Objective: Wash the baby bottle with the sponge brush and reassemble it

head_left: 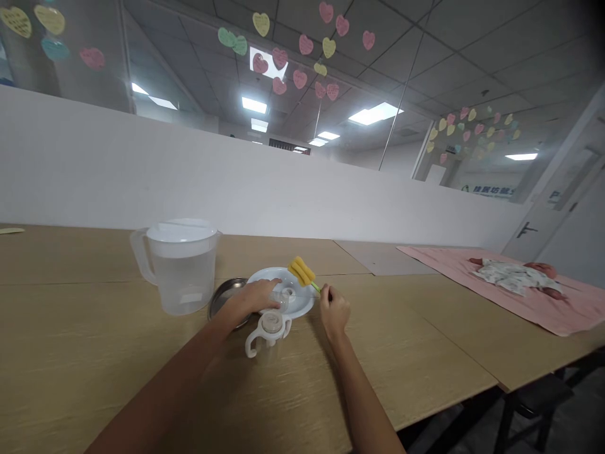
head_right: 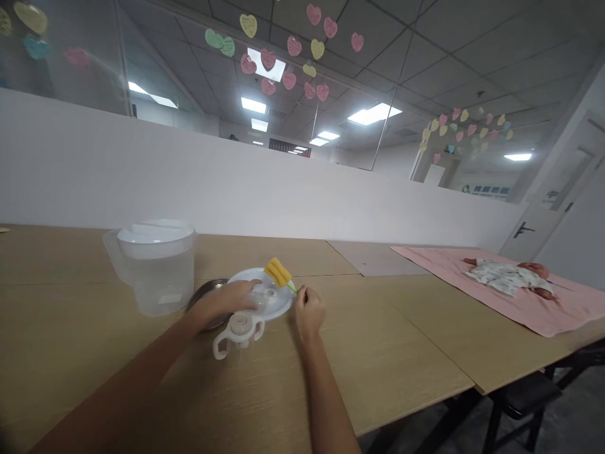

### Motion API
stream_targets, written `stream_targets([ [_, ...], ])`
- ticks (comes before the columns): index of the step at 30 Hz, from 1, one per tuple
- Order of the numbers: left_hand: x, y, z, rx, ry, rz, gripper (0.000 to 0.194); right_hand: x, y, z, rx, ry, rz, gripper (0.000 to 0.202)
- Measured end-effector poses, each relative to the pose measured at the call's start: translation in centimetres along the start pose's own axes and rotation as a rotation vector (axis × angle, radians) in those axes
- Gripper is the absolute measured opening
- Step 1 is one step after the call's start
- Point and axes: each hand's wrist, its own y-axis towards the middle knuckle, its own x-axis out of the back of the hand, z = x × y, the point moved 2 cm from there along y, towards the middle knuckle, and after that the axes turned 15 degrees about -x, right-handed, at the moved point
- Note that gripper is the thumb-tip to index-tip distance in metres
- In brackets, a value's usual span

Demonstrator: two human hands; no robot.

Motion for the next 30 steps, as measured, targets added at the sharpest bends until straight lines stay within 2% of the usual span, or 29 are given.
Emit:
stream_targets([
  [6,0.5,0.0,-0.1,0.077,0.164,0.023,0.032,0.1,0.1,0.0,-0.031,0.007,0.002,0.054],
  [11,0.5,0.0,-0.1,0.082,0.176,0.011,0.025,0.1,0.1,-0.1,-0.049,0.007,0.024,0.053],
  [15,0.6,-0.1,-0.3,0.079,0.184,-0.002,0.024,0.1,0.1,0.0,-0.06,0.004,0.033,0.052],
  [19,0.3,0.3,-0.5,0.046,0.186,-0.037,0.036,0.1,0.1,0.0,-0.046,0.008,0.03,0.053],
  [24,-0.8,1.0,-0.7,-0.053,0.088,-0.046,0.045,0.0,0.1,0.0,-0.04,-0.001,0.036,0.053],
  [30,-0.9,0.9,-0.6,-0.04,-0.017,-0.082,0.044,0.0,0.1,-0.1,-0.044,-0.022,0.053,0.051],
])
